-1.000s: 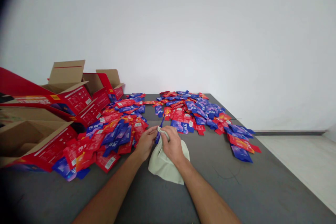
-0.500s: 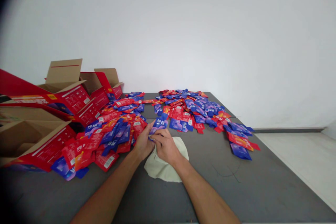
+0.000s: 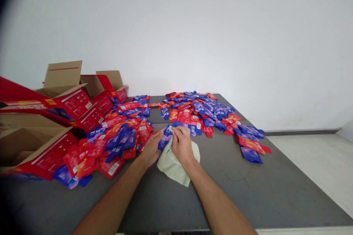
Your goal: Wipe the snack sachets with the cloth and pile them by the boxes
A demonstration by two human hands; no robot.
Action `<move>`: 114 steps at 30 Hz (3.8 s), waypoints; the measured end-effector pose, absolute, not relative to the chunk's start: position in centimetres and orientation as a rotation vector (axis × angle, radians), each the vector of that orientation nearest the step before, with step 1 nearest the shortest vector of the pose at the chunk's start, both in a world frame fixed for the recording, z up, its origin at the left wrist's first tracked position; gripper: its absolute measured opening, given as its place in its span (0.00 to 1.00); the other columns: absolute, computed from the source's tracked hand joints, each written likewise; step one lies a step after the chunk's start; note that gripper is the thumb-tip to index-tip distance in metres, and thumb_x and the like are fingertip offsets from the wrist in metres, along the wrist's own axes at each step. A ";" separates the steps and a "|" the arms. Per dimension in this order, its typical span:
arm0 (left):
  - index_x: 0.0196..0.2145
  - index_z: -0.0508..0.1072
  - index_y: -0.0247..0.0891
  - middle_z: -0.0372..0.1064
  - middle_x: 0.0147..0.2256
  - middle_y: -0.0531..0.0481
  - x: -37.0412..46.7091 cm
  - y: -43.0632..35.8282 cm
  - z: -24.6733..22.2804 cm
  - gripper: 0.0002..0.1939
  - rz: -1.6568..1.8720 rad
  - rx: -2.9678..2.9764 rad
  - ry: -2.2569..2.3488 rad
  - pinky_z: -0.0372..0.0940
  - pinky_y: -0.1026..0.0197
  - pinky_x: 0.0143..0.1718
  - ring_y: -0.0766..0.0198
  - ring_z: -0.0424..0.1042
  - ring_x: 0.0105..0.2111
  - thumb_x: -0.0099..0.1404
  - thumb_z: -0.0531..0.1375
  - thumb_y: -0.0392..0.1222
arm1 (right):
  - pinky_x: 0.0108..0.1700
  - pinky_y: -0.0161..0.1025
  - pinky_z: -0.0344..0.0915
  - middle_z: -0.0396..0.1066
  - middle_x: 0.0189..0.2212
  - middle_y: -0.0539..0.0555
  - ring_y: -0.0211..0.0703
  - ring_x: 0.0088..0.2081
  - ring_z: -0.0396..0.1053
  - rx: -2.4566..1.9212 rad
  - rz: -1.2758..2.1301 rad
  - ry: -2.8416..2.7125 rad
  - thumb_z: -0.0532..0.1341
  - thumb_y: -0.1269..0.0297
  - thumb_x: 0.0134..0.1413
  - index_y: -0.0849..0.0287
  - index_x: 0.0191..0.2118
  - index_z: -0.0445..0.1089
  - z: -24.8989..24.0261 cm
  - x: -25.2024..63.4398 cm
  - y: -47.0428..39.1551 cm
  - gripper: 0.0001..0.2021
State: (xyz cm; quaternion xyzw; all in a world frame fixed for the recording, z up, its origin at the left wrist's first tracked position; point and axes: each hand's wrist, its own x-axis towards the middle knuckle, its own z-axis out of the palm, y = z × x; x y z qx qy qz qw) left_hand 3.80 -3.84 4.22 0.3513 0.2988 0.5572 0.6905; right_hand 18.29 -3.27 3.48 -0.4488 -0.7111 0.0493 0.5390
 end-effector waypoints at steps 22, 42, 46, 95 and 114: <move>0.51 0.76 0.39 0.59 0.62 0.35 -1.0 -0.7 1.8 0.19 0.988 2.127 2.297 0.46 0.34 0.62 0.36 0.50 0.64 0.63 0.56 0.39 | 0.43 0.43 0.64 0.73 0.31 0.59 0.49 0.37 0.68 -1.442 0.068 -2.060 0.60 0.80 0.43 0.60 0.33 0.79 0.7 19.2 -2.4 0.14; 0.62 0.64 0.42 0.57 0.65 0.41 9.9 4.1 1.5 0.30 0.534 2.538 1.212 0.41 0.41 0.65 0.52 0.51 0.66 0.63 0.51 0.30 | 0.45 0.47 0.62 0.73 0.34 0.66 0.55 0.39 0.69 -1.730 0.024 -1.824 0.62 0.79 0.40 0.65 0.34 0.76 1.6 22.1 -1.5 0.12; 0.59 0.66 0.41 0.65 0.59 0.39 10.2 3.4 1.3 0.22 0.517 2.598 1.383 0.48 0.43 0.61 0.49 0.59 0.59 0.67 0.51 0.36 | 0.45 0.47 0.62 0.73 0.32 0.66 0.55 0.39 0.69 -1.744 0.014 -1.817 0.60 0.79 0.43 0.65 0.34 0.76 1.9 22.2 -1.6 0.11; 0.60 0.68 0.39 0.72 0.54 0.44 3.1 -2.7 3.2 0.44 1.142 1.229 0.618 0.66 0.58 0.47 0.55 0.71 0.50 0.43 0.54 0.24 | 0.49 0.45 0.67 0.73 0.41 0.57 0.48 0.44 0.69 -1.077 0.167 -1.711 0.57 0.70 0.61 0.55 0.45 0.77 2.9 18.7 -2.8 0.12; 0.56 0.71 0.39 0.74 0.49 0.45 4.3 -3.3 3.3 0.41 1.201 1.201 0.575 0.61 0.53 0.57 0.54 0.68 0.55 0.43 0.53 0.21 | 0.51 0.48 0.65 0.72 0.44 0.58 0.49 0.46 0.67 -1.027 0.141 -1.767 0.55 0.69 0.63 0.54 0.49 0.75 3.0 19.2 -2.7 0.15</move>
